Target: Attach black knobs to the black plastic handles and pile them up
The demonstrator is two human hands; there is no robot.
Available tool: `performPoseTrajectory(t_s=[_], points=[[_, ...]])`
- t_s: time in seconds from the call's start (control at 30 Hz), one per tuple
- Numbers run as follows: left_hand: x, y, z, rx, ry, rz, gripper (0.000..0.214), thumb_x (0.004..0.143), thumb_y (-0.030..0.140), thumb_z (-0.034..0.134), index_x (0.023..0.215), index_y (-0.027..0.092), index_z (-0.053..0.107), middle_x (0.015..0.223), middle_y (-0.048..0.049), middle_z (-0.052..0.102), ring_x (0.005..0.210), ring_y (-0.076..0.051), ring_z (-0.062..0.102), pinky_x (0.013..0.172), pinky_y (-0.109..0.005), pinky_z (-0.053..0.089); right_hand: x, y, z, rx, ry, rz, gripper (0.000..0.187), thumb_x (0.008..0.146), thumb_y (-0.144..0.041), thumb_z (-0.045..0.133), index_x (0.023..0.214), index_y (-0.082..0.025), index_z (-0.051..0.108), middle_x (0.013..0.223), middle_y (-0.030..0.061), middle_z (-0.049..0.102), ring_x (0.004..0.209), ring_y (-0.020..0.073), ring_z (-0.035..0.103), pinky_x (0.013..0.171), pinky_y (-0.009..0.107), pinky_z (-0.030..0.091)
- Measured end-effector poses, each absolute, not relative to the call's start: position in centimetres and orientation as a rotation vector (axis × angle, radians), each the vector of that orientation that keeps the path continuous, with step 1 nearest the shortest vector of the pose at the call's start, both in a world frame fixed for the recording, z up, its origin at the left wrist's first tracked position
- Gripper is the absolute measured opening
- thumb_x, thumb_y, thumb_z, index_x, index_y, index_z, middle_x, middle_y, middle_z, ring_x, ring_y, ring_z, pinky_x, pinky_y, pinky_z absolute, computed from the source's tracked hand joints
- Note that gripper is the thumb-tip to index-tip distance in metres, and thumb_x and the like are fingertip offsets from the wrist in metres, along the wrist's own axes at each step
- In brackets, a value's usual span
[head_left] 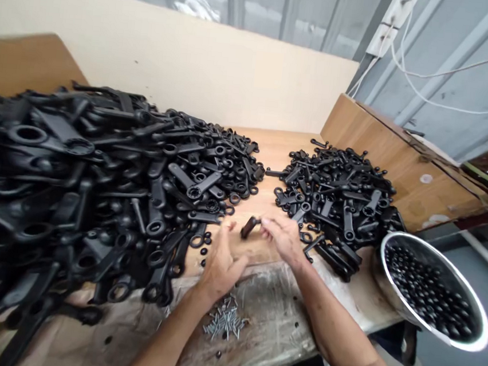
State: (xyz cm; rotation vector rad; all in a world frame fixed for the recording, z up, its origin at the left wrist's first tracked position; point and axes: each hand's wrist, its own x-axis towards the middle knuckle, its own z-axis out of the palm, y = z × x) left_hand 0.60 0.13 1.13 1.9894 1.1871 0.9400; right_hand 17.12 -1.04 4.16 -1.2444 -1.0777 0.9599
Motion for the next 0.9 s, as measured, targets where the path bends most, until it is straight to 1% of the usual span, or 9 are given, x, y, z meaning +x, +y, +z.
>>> performPoseTrajectory(t_s=[0.1, 0.23, 0.33, 0.47, 0.57, 0.63, 0.77, 0.87, 0.9], points=[[-0.3, 0.8, 1.1, 1.868, 1.285, 1.219, 0.084, 0.071, 0.029, 0.060, 0.138, 0.019, 0.011, 0.124, -0.0127, 0.045, 0.114, -0.024, 0.046, 0.089, -0.037, 0.040, 20.6, -0.9, 5.1, -1.359, -1.023, 0.485, 0.018, 0.077, -0.032, 0.056, 0.086, -0.019, 0.065, 0.066, -0.0001, 0.059, 0.058, 0.0121, 0.053, 0.055, 0.024, 0.043], [-0.7, 1.4, 0.9, 1.782, 1.308, 1.368, 0.077, 0.070, 0.028, 0.061, 0.136, 0.020, 0.021, 0.118, -0.0103, 0.049, 0.108, -0.022, 0.050, 0.081, -0.032, 0.043, 25.7, 0.0, 5.5, -1.434, -0.975, 0.041, 0.024, 0.079, -0.036, 0.053, 0.093, -0.020, 0.064, 0.078, 0.0017, 0.061, 0.067, 0.0145, 0.056, 0.066, 0.028, 0.047], [-0.5, 1.2, 0.9, 1.792, 1.307, 1.331, 0.073, 0.071, 0.027, 0.060, 0.134, 0.020, 0.024, 0.116, -0.0096, 0.052, 0.105, -0.021, 0.051, 0.080, -0.031, 0.043, 29.3, 1.2, 5.0, -1.457, -0.966, -0.061, 0.026, 0.080, -0.035, 0.050, 0.095, -0.017, 0.063, 0.077, 0.0021, 0.061, 0.069, 0.0151, 0.058, 0.068, 0.029, 0.047], [-0.5, 1.1, 0.8, 1.820, 1.307, 1.321, 0.070, 0.071, 0.027, 0.059, 0.133, 0.019, 0.027, 0.115, -0.0094, 0.053, 0.104, -0.022, 0.052, 0.080, -0.032, 0.043, 32.4, 2.5, 3.8, -1.554, -0.938, -0.080, 0.028, 0.081, -0.034, 0.046, 0.090, -0.014, 0.063, 0.073, 0.0025, 0.062, 0.068, 0.0157, 0.059, 0.066, 0.029, 0.047], [-0.6, 1.3, 0.6, 1.800, 1.289, 1.343, 0.069, 0.071, 0.026, 0.059, 0.133, 0.019, 0.029, 0.114, -0.0092, 0.053, 0.105, -0.022, 0.052, 0.080, -0.031, 0.043, 32.5, 3.0, 2.8, -1.685, -1.023, -0.161, 0.027, 0.083, -0.031, 0.043, 0.092, -0.015, 0.063, 0.080, 0.0041, 0.065, 0.074, 0.0164, 0.059, 0.070, 0.028, 0.045], [-0.5, 1.3, 0.7, 1.776, 1.282, 1.356, 0.068, 0.071, 0.025, 0.059, 0.132, 0.019, 0.030, 0.114, -0.0094, 0.053, 0.105, -0.021, 0.052, 0.080, -0.031, 0.043, 31.9, 3.0, 2.4, -1.879, -1.138, -0.245, 0.024, 0.083, -0.028, 0.045, 0.092, -0.017, 0.065, 0.085, 0.0056, 0.066, 0.079, 0.0179, 0.059, 0.072, 0.029, 0.043], [-1.1, 0.5, 2.6, 1.654, 1.273, 1.438, 0.056, 0.073, 0.024, 0.057, 0.126, 0.018, 0.039, 0.114, -0.0105, 0.056, 0.104, -0.021, 0.054, 0.081, -0.030, 0.044, 30.5, 2.3, 2.8, -2.269, -1.320, -0.440, 0.026, 0.084, -0.028, 0.047, 0.086, -0.014, 0.068, 0.086, 0.0138, 0.066, 0.081, 0.0231, 0.058, 0.069, 0.033, 0.039], [-4.0, 0.2, 4.9, 1.555, 1.271, 1.595, 0.040, 0.076, 0.026, 0.055, 0.114, 0.017, 0.051, 0.108, -0.0095, 0.060, 0.099, -0.019, 0.057, 0.082, -0.030, 0.046, 30.3, 2.0, 3.6, -2.163, -1.346, -0.411, 0.030, 0.083, -0.028, 0.050, 0.099, -0.008, 0.066, 0.099, 0.0248, 0.062, 0.097, 0.0310, 0.054, 0.077, 0.040, 0.036], [-5.5, 0.0, 5.7, 1.533, 1.289, 1.648, 0.036, 0.076, 0.027, 0.055, 0.110, 0.017, 0.054, 0.104, -0.0084, 0.062, 0.096, -0.019, 0.058, 0.082, -0.031, 0.046, 30.0, 1.9, 3.8, -2.096, -1.372, -0.428, 0.030, 0.082, -0.028, 0.052, 0.101, -0.009, 0.065, 0.102, 0.0249, 0.061, 0.100, 0.0313, 0.053, 0.079, 0.040, 0.036]])
